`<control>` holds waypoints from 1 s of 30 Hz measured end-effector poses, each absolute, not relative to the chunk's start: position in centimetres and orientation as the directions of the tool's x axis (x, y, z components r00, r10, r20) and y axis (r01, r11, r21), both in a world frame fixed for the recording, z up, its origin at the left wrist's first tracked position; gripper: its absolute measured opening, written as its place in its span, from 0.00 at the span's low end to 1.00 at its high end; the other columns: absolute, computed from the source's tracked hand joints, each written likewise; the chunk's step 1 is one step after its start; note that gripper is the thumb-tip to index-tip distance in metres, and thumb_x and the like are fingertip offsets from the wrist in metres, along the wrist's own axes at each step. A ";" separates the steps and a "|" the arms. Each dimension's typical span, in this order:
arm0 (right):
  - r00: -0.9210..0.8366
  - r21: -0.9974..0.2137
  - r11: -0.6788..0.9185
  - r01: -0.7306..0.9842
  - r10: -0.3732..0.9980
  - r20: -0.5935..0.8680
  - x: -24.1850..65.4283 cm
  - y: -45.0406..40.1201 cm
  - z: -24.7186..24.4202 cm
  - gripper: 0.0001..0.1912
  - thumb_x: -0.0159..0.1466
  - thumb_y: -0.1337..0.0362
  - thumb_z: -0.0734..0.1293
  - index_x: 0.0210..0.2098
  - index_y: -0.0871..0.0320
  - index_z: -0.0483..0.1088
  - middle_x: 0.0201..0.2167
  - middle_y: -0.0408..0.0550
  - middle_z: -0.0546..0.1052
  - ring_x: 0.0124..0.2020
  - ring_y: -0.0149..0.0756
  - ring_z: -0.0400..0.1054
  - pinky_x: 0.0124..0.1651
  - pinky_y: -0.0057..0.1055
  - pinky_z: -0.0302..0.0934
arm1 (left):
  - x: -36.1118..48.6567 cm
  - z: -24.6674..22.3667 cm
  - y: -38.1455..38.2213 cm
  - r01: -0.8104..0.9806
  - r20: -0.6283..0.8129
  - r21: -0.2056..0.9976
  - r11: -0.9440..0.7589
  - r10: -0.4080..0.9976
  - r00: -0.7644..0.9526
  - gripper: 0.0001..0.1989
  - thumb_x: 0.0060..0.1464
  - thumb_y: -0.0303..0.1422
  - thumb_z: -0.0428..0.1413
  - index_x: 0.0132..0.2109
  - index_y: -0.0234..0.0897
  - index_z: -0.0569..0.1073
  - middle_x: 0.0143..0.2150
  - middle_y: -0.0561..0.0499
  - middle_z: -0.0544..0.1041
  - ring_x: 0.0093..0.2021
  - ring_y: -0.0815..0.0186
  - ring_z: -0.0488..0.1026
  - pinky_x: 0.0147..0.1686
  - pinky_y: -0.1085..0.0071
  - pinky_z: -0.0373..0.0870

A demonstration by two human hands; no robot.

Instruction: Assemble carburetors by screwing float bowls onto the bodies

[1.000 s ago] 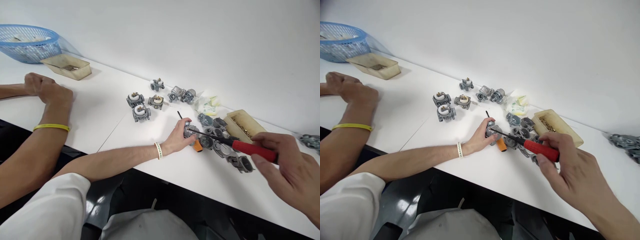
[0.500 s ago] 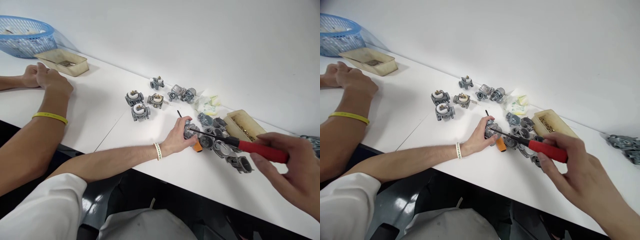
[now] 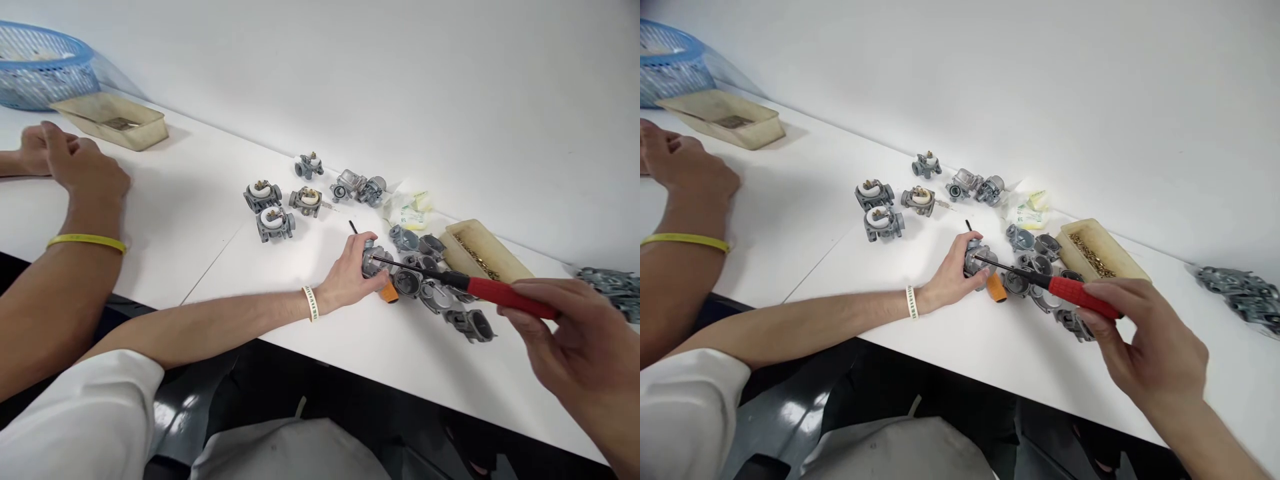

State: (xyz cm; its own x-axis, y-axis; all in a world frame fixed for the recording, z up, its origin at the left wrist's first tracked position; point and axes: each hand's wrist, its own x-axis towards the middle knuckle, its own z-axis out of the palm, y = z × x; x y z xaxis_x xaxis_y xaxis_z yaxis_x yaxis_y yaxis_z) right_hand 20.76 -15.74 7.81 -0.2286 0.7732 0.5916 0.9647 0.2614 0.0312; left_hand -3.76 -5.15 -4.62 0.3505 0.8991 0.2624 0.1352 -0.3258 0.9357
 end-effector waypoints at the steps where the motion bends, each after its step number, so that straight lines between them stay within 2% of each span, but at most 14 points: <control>1: -0.285 0.130 0.265 0.956 0.722 0.630 20.6 -15.7 7.7 0.09 0.70 0.56 0.62 0.47 0.50 0.68 0.33 0.44 0.77 0.27 0.35 0.72 0.23 0.27 0.55 | -3.7 -4.6 -5.2 0.134 0.265 0.935 -0.329 0.898 0.351 0.30 0.58 0.43 0.59 0.63 0.43 0.56 0.59 0.42 0.62 0.48 0.58 0.70 0.50 0.56 0.71; 3: -0.344 0.210 0.274 0.938 0.682 0.645 20.3 -15.4 7.9 0.07 0.72 0.61 0.59 0.40 0.51 0.68 0.19 0.39 0.69 0.19 0.31 0.65 0.22 0.27 0.49 | -3.7 -4.7 -5.3 0.128 0.277 0.932 -0.339 0.894 0.351 0.30 0.58 0.42 0.59 0.62 0.43 0.57 0.58 0.42 0.62 0.47 0.58 0.71 0.50 0.57 0.72; 5: -0.334 0.170 0.292 0.941 0.733 0.593 19.9 -15.0 8.4 0.12 0.73 0.62 0.55 0.35 0.52 0.65 0.12 0.37 0.58 0.13 0.29 0.56 0.20 0.26 0.46 | -3.7 -4.6 -5.2 0.123 0.283 0.932 -0.342 0.895 0.345 0.30 0.58 0.41 0.59 0.62 0.43 0.57 0.58 0.42 0.63 0.47 0.58 0.71 0.49 0.58 0.72; 7: -0.284 0.074 0.290 0.954 0.803 0.524 19.6 -14.7 8.9 0.13 0.73 0.60 0.52 0.38 0.51 0.65 0.15 0.36 0.64 0.13 0.28 0.57 0.19 0.24 0.49 | -3.7 -4.5 -5.2 0.120 0.278 0.935 -0.333 0.901 0.332 0.29 0.59 0.41 0.59 0.62 0.42 0.57 0.59 0.42 0.63 0.48 0.59 0.70 0.49 0.58 0.72; 10: -0.276 -0.020 0.322 0.947 0.841 0.466 19.5 -14.9 9.3 0.14 0.70 0.51 0.58 0.48 0.52 0.64 0.35 0.44 0.79 0.23 0.32 0.70 0.21 0.25 0.58 | -3.8 -4.3 -5.1 0.113 0.263 0.943 -0.313 0.909 0.324 0.28 0.59 0.41 0.58 0.62 0.42 0.57 0.59 0.42 0.63 0.48 0.58 0.70 0.50 0.58 0.72; 12: -0.322 0.071 0.329 0.942 0.819 0.475 19.5 -15.1 9.2 0.17 0.68 0.48 0.61 0.48 0.52 0.65 0.39 0.47 0.79 0.26 0.34 0.72 0.20 0.25 0.57 | -3.8 -4.2 -5.2 0.115 0.255 0.945 -0.305 0.911 0.323 0.28 0.59 0.41 0.58 0.62 0.42 0.57 0.58 0.42 0.63 0.49 0.58 0.70 0.50 0.57 0.72; 14: -0.366 0.222 0.290 0.931 0.754 0.546 19.4 -15.0 9.2 0.13 0.69 0.51 0.62 0.43 0.53 0.68 0.26 0.43 0.76 0.22 0.33 0.68 0.19 0.25 0.50 | -3.7 -4.2 -5.2 0.121 0.255 0.944 -0.307 0.912 0.322 0.28 0.59 0.40 0.58 0.61 0.42 0.57 0.58 0.42 0.64 0.49 0.57 0.70 0.51 0.56 0.72; 16: -0.393 0.329 0.232 0.916 0.691 0.607 19.1 -14.7 9.3 0.13 0.72 0.56 0.58 0.34 0.54 0.67 0.13 0.39 0.62 0.15 0.31 0.57 0.20 0.26 0.44 | -3.7 -4.3 -5.2 0.123 0.255 0.943 -0.308 0.911 0.325 0.28 0.59 0.40 0.58 0.62 0.42 0.57 0.57 0.42 0.64 0.49 0.57 0.70 0.50 0.56 0.72; 18: -0.377 0.335 0.206 0.919 0.705 0.600 18.8 -14.2 9.7 0.19 0.74 0.58 0.53 0.29 0.56 0.63 0.10 0.37 0.52 0.12 0.29 0.48 0.20 0.25 0.39 | -3.7 -4.5 -5.2 0.115 0.257 0.945 -0.307 0.911 0.323 0.28 0.59 0.40 0.59 0.62 0.43 0.57 0.57 0.42 0.64 0.48 0.57 0.71 0.49 0.56 0.73; 20: -0.333 0.230 0.246 0.941 0.784 0.524 18.7 -13.9 10.2 0.18 0.74 0.55 0.51 0.35 0.56 0.65 0.14 0.38 0.61 0.13 0.28 0.52 0.19 0.24 0.44 | -3.7 -4.5 -5.1 0.110 0.260 0.946 -0.306 0.915 0.308 0.28 0.59 0.41 0.59 0.62 0.43 0.57 0.58 0.42 0.63 0.47 0.58 0.71 0.48 0.57 0.73; 23: -0.309 0.007 0.335 0.942 0.862 0.402 18.9 -13.9 10.5 0.22 0.70 0.45 0.57 0.50 0.54 0.64 0.33 0.45 0.78 0.22 0.31 0.68 0.24 0.25 0.59 | -3.7 -4.5 -5.0 0.107 0.264 0.945 -0.308 0.915 0.304 0.28 0.59 0.40 0.58 0.61 0.42 0.57 0.58 0.42 0.63 0.47 0.59 0.70 0.48 0.57 0.73; 25: -0.320 0.010 0.344 0.939 0.860 0.398 18.9 -14.1 10.2 0.24 0.67 0.41 0.61 0.49 0.53 0.65 0.37 0.46 0.79 0.25 0.33 0.71 0.25 0.26 0.60 | -3.8 -4.5 -5.0 0.107 0.261 0.946 -0.307 0.913 0.315 0.28 0.58 0.40 0.58 0.62 0.42 0.57 0.58 0.42 0.64 0.47 0.59 0.70 0.47 0.57 0.72; 27: -0.307 0.110 0.290 0.951 0.825 0.474 18.6 -14.1 9.7 0.22 0.67 0.40 0.60 0.43 0.52 0.66 0.29 0.43 0.77 0.21 0.33 0.68 0.22 0.26 0.56 | -3.8 -4.4 -5.0 0.107 0.256 0.947 -0.302 0.913 0.318 0.28 0.58 0.40 0.58 0.62 0.42 0.57 0.58 0.41 0.63 0.47 0.59 0.70 0.48 0.57 0.72; 30: -0.251 0.164 0.192 0.968 0.794 0.553 17.9 -13.8 9.5 0.22 0.71 0.43 0.56 0.34 0.52 0.65 0.12 0.37 0.63 0.12 0.33 0.57 0.19 0.25 0.47 | -3.7 -4.5 -5.0 0.108 0.242 0.952 -0.286 0.920 0.308 0.28 0.58 0.40 0.58 0.61 0.41 0.57 0.59 0.41 0.63 0.48 0.58 0.70 0.50 0.57 0.71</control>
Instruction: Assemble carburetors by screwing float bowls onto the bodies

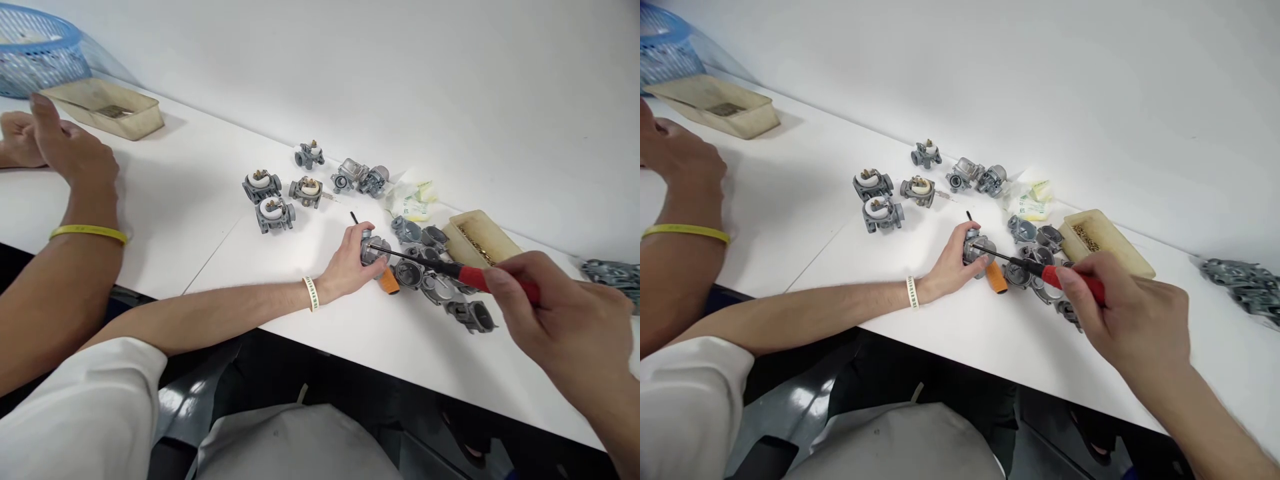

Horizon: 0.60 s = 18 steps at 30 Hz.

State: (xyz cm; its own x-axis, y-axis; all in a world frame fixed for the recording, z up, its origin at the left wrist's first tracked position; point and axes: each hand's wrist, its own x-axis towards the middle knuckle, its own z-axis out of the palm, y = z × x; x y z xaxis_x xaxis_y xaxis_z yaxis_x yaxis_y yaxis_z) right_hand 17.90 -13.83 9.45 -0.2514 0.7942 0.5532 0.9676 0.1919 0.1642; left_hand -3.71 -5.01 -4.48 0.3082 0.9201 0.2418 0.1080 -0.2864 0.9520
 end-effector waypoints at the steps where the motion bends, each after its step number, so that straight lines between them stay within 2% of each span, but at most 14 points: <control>1: -0.232 0.138 0.187 0.973 0.821 0.522 17.8 -13.7 9.6 0.21 0.72 0.46 0.54 0.32 0.53 0.64 0.10 0.36 0.59 0.10 0.32 0.54 0.18 0.25 0.45 | -3.7 -4.5 -5.0 0.107 0.241 0.953 -0.285 0.921 0.305 0.28 0.58 0.40 0.58 0.61 0.41 0.57 0.59 0.41 0.62 0.48 0.58 0.70 0.50 0.57 0.71; 2: -0.212 0.087 0.194 0.977 0.856 0.471 17.8 -13.7 9.7 0.21 0.72 0.47 0.53 0.32 0.53 0.64 0.10 0.36 0.59 0.10 0.31 0.54 0.18 0.25 0.45 | -3.7 -4.5 -5.0 0.106 0.242 0.953 -0.284 0.923 0.299 0.28 0.58 0.40 0.59 0.61 0.41 0.57 0.60 0.41 0.62 0.49 0.58 0.70 0.50 0.57 0.71; 3: -0.204 0.031 0.210 0.977 0.886 0.417 18.0 -13.7 9.9 0.19 0.72 0.48 0.53 0.35 0.53 0.64 0.12 0.36 0.63 0.11 0.31 0.56 0.18 0.25 0.48 | -3.7 -4.4 -4.9 0.104 0.243 0.953 -0.284 0.924 0.294 0.28 0.58 0.39 0.59 0.61 0.41 0.57 0.60 0.41 0.62 0.48 0.58 0.70 0.50 0.57 0.71; 5: -0.229 -0.033 0.258 0.966 0.903 0.363 18.6 -14.0 10.2 0.16 0.69 0.47 0.56 0.41 0.52 0.63 0.24 0.40 0.74 0.16 0.32 0.64 0.20 0.26 0.55 | -3.7 -4.4 -4.9 0.106 0.248 0.951 -0.289 0.923 0.294 0.28 0.58 0.39 0.59 0.61 0.42 0.57 0.60 0.41 0.62 0.48 0.59 0.70 0.49 0.58 0.71; 7: -0.306 0.012 0.326 0.945 0.875 0.375 19.3 -14.4 10.2 0.18 0.67 0.46 0.58 0.46 0.52 0.63 0.35 0.46 0.78 0.22 0.34 0.70 0.22 0.27 0.56 | -3.7 -4.3 -4.9 0.113 0.252 0.948 -0.297 0.920 0.301 0.28 0.58 0.39 0.59 0.61 0.42 0.57 0.59 0.42 0.63 0.48 0.58 0.70 0.50 0.57 0.72; 8: -0.351 0.068 0.353 0.933 0.852 0.389 19.5 -14.6 10.0 0.18 0.67 0.46 0.59 0.46 0.52 0.65 0.36 0.47 0.79 0.23 0.35 0.70 0.21 0.27 0.54 | -3.7 -4.3 -4.9 0.117 0.254 0.947 -0.301 0.918 0.303 0.28 0.58 0.39 0.59 0.61 0.42 0.57 0.59 0.42 0.63 0.48 0.58 0.70 0.50 0.57 0.71; 10: -0.353 0.146 0.321 0.936 0.836 0.421 19.5 -14.8 9.6 0.18 0.68 0.45 0.59 0.46 0.50 0.67 0.32 0.45 0.79 0.20 0.36 0.67 0.20 0.28 0.50 | -3.7 -4.3 -4.9 0.127 0.257 0.944 -0.304 0.920 0.296 0.28 0.58 0.40 0.59 0.61 0.42 0.57 0.59 0.42 0.62 0.49 0.58 0.70 0.52 0.56 0.71; 11: -0.297 0.144 0.260 0.955 0.843 0.447 19.4 -14.8 9.4 0.19 0.69 0.44 0.57 0.46 0.50 0.68 0.28 0.44 0.78 0.18 0.36 0.65 0.20 0.28 0.50 | -3.7 -4.4 -4.9 0.134 0.255 0.943 -0.304 0.922 0.292 0.28 0.59 0.40 0.58 0.62 0.42 0.57 0.60 0.42 0.62 0.49 0.58 0.70 0.53 0.56 0.71; 13: -0.107 0.062 0.088 0.994 0.883 0.456 19.0 -14.5 9.2 0.22 0.69 0.42 0.54 0.41 0.50 0.70 0.21 0.41 0.75 0.15 0.36 0.62 0.19 0.28 0.51 | -3.7 -4.4 -4.9 0.154 0.256 0.939 -0.309 0.922 0.290 0.29 0.59 0.41 0.59 0.62 0.42 0.56 0.60 0.41 0.61 0.50 0.57 0.71 0.53 0.55 0.71; 15: 0.039 -0.020 -0.034 0.999 0.929 0.368 18.7 -14.1 9.2 0.27 0.70 0.42 0.50 0.34 0.52 0.70 0.17 0.41 0.72 0.14 0.37 0.62 0.18 0.28 0.51 | -3.7 -4.5 -4.9 0.165 0.269 0.931 -0.324 0.919 0.287 0.30 0.58 0.40 0.59 0.62 0.42 0.56 0.59 0.42 0.61 0.50 0.57 0.71 0.53 0.55 0.72; 16: 0.046 -0.030 -0.038 0.999 0.942 0.332 18.7 -13.9 9.2 0.28 0.71 0.43 0.49 0.32 0.52 0.69 0.16 0.41 0.71 0.13 0.37 0.63 0.17 0.28 0.50 | -3.7 -4.5 -4.9 0.166 0.277 0.929 -0.332 0.918 0.284 0.30 0.58 0.40 0.59 0.62 0.42 0.56 0.59 0.42 0.61 0.51 0.57 0.71 0.53 0.55 0.72; 18: -0.075 0.005 0.078 0.997 0.929 0.362 19.0 -13.7 9.2 0.26 0.71 0.44 0.51 0.36 0.54 0.70 0.17 0.42 0.72 0.14 0.36 0.64 0.19 0.29 0.53 | -3.7 -4.5 -4.9 0.162 0.289 0.926 -0.340 0.917 0.276 0.29 0.58 0.39 0.59 0.62 0.42 0.57 0.59 0.42 0.61 0.51 0.56 0.71 0.54 0.55 0.72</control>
State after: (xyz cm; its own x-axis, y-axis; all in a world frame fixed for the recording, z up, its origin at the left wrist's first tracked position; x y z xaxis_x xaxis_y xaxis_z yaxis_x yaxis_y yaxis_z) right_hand 18.95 -13.70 9.25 -0.0747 0.9290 0.3625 0.9969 0.0784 0.0046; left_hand -3.69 -4.92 -4.47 0.2759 0.9169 0.2885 0.1620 -0.3402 0.9263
